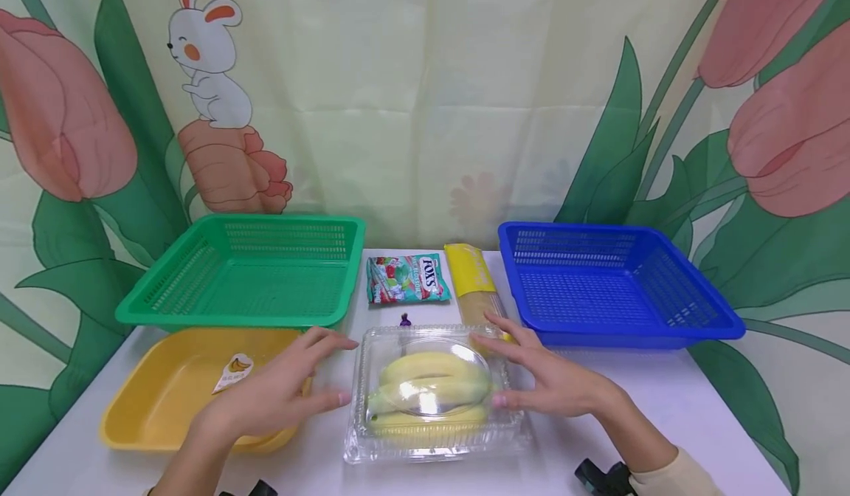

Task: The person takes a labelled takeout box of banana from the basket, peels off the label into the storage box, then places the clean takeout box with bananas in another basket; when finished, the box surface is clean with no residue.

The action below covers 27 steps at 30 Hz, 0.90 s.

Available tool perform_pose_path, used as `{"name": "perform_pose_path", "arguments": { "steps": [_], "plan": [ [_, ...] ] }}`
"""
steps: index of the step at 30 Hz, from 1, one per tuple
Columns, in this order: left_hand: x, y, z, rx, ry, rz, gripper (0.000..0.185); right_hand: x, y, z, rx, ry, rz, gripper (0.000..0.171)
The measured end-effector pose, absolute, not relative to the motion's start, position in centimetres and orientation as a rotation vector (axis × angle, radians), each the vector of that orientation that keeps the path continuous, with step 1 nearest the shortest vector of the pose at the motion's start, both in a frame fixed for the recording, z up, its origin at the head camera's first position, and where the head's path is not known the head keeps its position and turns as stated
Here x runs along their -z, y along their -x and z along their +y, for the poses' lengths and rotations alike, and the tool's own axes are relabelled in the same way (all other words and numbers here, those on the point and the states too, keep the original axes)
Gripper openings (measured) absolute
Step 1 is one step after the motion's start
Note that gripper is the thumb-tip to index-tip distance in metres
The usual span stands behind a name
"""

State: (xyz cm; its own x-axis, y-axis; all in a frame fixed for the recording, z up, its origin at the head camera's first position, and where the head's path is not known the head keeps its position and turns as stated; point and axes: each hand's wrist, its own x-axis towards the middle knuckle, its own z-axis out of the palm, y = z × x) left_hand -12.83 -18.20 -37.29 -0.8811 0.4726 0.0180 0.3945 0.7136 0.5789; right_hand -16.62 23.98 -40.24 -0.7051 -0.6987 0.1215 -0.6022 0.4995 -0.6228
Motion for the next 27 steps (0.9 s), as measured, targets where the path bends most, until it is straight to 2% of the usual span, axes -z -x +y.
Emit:
{"name": "perform_pose_path", "arguments": {
  "steps": [4, 21, 27],
  "plan": [
    [37.7, 12.9, -17.7, -0.972, -0.726, 2.779, 0.076, 40.4, 16.7, 24.2, 1.082, 1.136, 2.526, 0.088],
    [37.9, 13.3, -17.6, -0.97, -0.791, 2.536, 0.088, 40.8, 15.6, 24.7, 1.217, 1.1, 2.358, 0.103],
    [38.5, 13.7, -17.0, -1.011, -0.807, 2.394, 0.103, 40.9, 15.2, 24.9, 1.213, 1.02, 2.29, 0.111]
  ]
}}
